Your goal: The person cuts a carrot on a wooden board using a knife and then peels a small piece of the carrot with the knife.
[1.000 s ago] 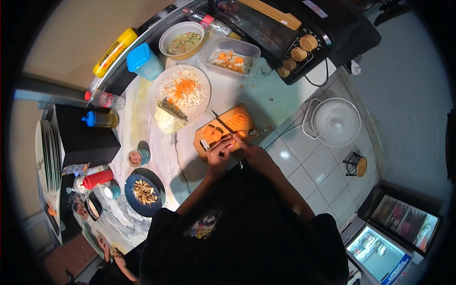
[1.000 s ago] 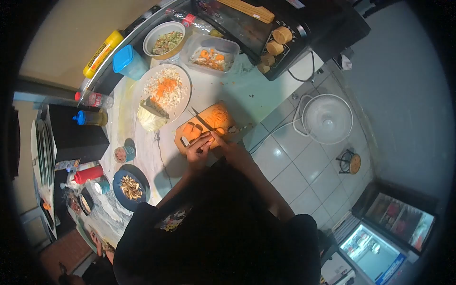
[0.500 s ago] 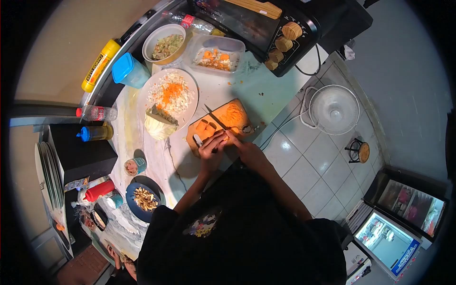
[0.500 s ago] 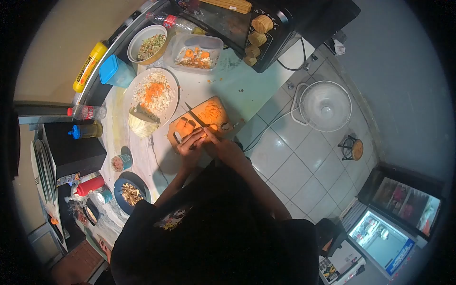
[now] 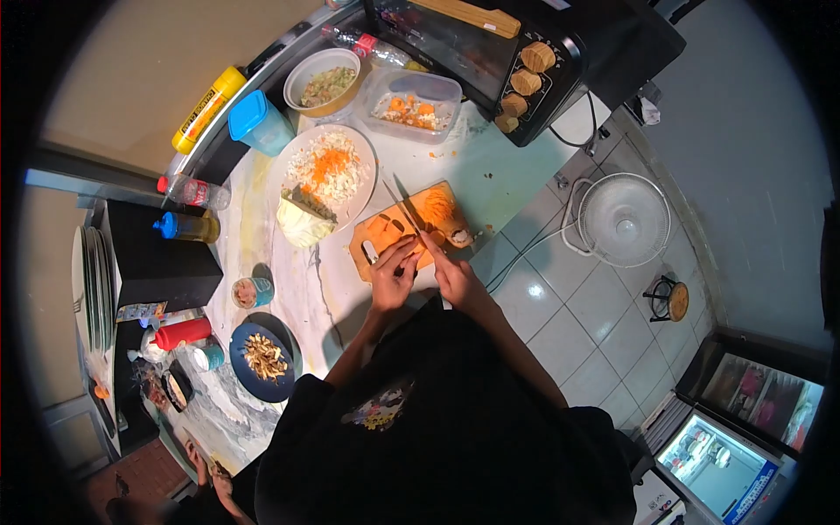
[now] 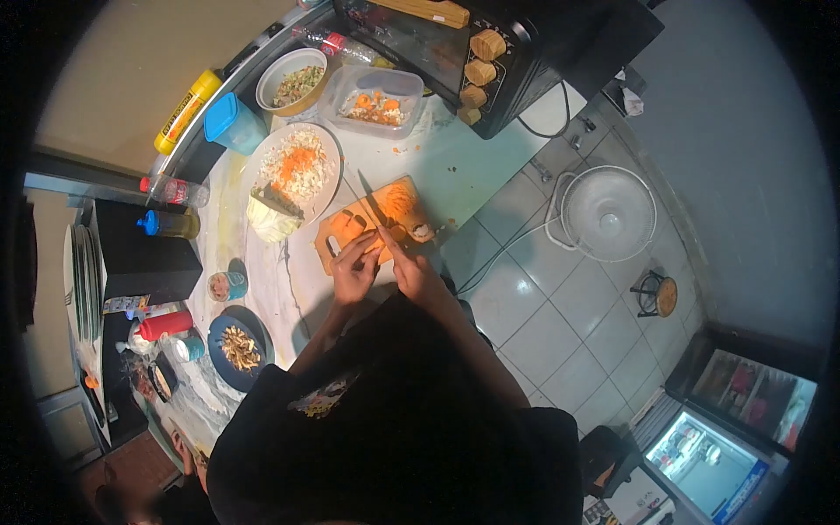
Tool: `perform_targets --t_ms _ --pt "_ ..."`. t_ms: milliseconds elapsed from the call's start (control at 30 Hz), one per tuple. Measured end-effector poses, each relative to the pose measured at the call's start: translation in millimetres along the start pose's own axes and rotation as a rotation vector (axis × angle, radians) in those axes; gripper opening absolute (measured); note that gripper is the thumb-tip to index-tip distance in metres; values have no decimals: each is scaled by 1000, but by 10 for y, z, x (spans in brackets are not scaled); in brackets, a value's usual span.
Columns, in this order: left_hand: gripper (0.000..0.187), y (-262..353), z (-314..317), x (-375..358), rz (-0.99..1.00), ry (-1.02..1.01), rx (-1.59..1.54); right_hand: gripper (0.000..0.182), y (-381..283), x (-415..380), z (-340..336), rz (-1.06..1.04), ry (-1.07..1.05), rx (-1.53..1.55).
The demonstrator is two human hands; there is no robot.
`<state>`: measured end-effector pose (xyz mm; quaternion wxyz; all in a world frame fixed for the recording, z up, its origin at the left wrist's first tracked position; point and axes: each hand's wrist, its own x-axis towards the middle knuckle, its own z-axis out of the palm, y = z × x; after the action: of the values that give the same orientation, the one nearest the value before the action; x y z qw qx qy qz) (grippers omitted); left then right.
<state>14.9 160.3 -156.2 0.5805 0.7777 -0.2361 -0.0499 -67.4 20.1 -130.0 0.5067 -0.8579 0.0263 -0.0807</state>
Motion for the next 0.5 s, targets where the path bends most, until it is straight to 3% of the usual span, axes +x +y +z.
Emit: perform_targets --t_ms 100,200,500 --pt "21 41 -68 28 133 -26 135 69 13 53 15 73 -18 117" --pt "20 77 -129 24 87 -58 114 70 -103 39 -61 183 -43 108" --pt "19 -75 -50 -3 208 -6 115 73 80 -154 52 121 41 -13"
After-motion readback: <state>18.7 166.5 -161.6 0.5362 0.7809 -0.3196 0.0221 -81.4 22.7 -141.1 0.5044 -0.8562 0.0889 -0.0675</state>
